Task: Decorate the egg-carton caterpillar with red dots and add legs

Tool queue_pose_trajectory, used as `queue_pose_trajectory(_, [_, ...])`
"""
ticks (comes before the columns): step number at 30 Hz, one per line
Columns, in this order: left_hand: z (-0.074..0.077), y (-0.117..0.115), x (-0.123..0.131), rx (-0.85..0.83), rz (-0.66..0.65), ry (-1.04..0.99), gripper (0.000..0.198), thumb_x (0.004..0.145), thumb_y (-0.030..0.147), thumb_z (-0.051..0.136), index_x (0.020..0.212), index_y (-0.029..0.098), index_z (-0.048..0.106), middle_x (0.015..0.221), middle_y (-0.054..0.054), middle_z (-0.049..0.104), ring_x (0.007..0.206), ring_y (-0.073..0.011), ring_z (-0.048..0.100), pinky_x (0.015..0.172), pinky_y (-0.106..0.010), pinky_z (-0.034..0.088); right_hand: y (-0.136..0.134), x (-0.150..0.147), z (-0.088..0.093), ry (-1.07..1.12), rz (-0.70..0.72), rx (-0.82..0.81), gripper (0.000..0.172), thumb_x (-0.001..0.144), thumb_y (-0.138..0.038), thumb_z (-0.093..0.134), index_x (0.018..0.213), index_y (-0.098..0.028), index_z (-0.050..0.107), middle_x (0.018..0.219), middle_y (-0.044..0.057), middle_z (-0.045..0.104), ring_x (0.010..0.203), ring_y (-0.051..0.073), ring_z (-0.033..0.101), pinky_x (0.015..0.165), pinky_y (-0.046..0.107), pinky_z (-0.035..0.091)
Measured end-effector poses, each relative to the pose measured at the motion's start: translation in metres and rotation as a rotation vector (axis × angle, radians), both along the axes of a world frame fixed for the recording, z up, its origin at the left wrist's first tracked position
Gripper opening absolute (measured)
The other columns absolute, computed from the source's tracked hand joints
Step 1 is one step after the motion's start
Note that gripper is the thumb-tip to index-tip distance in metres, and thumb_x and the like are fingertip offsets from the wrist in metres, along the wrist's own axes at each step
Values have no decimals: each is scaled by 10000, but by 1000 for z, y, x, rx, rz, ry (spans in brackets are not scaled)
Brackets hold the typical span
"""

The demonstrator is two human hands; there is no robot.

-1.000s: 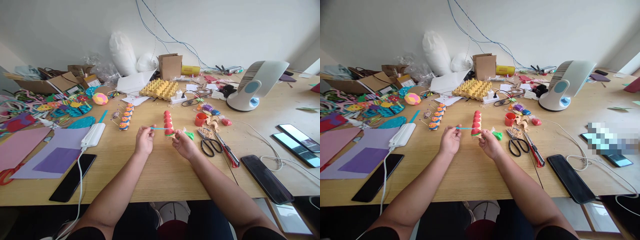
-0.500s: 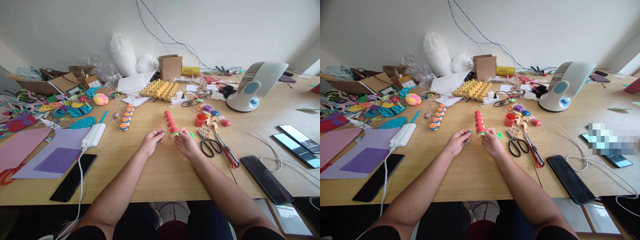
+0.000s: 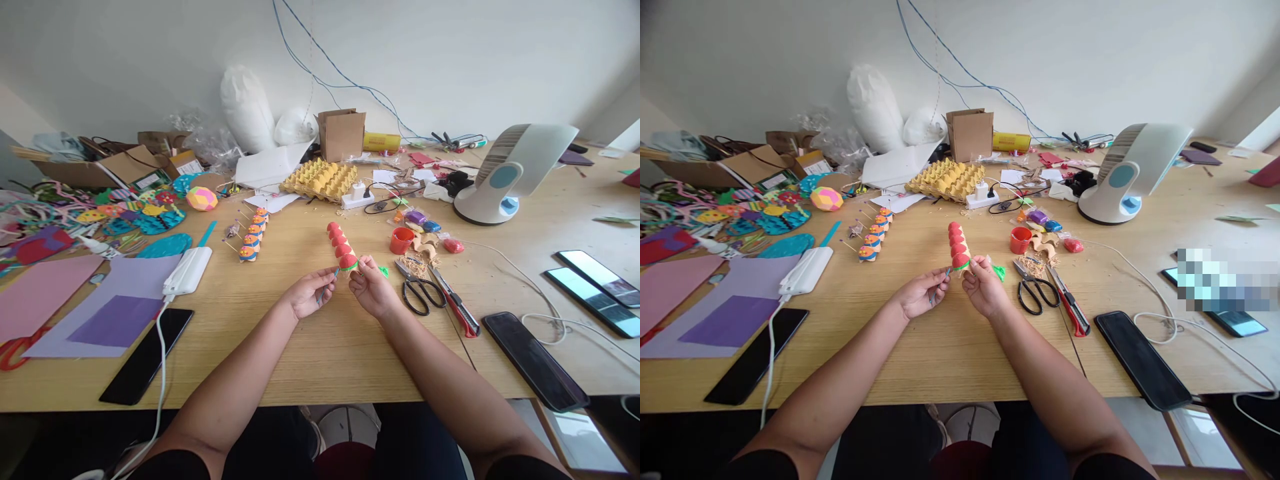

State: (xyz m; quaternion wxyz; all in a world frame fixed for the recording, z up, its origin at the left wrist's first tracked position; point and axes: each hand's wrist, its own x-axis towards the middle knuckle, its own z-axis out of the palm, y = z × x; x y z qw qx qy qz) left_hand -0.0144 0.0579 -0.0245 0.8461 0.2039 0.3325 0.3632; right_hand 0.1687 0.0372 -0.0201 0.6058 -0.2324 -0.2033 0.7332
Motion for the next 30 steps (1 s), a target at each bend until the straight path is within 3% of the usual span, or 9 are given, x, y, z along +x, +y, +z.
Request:
queue_pose_trajectory(6, [2, 0, -3, -39, -64, -27, 193, 841, 35, 717, 1022, 101, 724, 784, -24, 654, 626, -49, 638, 550, -102, 544, 0, -1, -2, -2, 5, -8, 335, 713, -218, 874, 829, -229, 559, 627, -86, 429, 509, 62, 364, 457, 166, 290])
queue_pose_trajectory(17, [3, -2, 0, 105, 51, 95, 221, 770, 43, 793, 975, 123, 764, 782, -23, 681, 615, -40, 616, 529, -98, 502, -2, -3, -1, -59, 110, -101, 390, 689, -351, 900, 858, -206, 580, 739, -57, 605, 509, 42, 414, 424, 163, 280])
queue_pose_trajectory(23, [1, -1, 2, 146, 69, 139, 257, 720, 101, 857, 959, 135, 769, 773, -20, 685, 629, -42, 602, 557, -121, 484, -5, -4, -3, -109, 152, -72, 342, 686, -294, 905, 841, -176, 624, 819, -31, 644, 533, 33, 418, 441, 161, 303])
queue_pose_trajectory(30, [-3, -1, 1, 277, 65, 225, 367, 642, 253, 930, 953, 149, 766, 781, -4, 666, 638, -50, 572, 596, -168, 449, -4, -1, -6, -120, 160, -72, 308, 691, -252, 907, 825, -174, 641, 626, -77, 456, 519, 44, 343, 452, 158, 271])
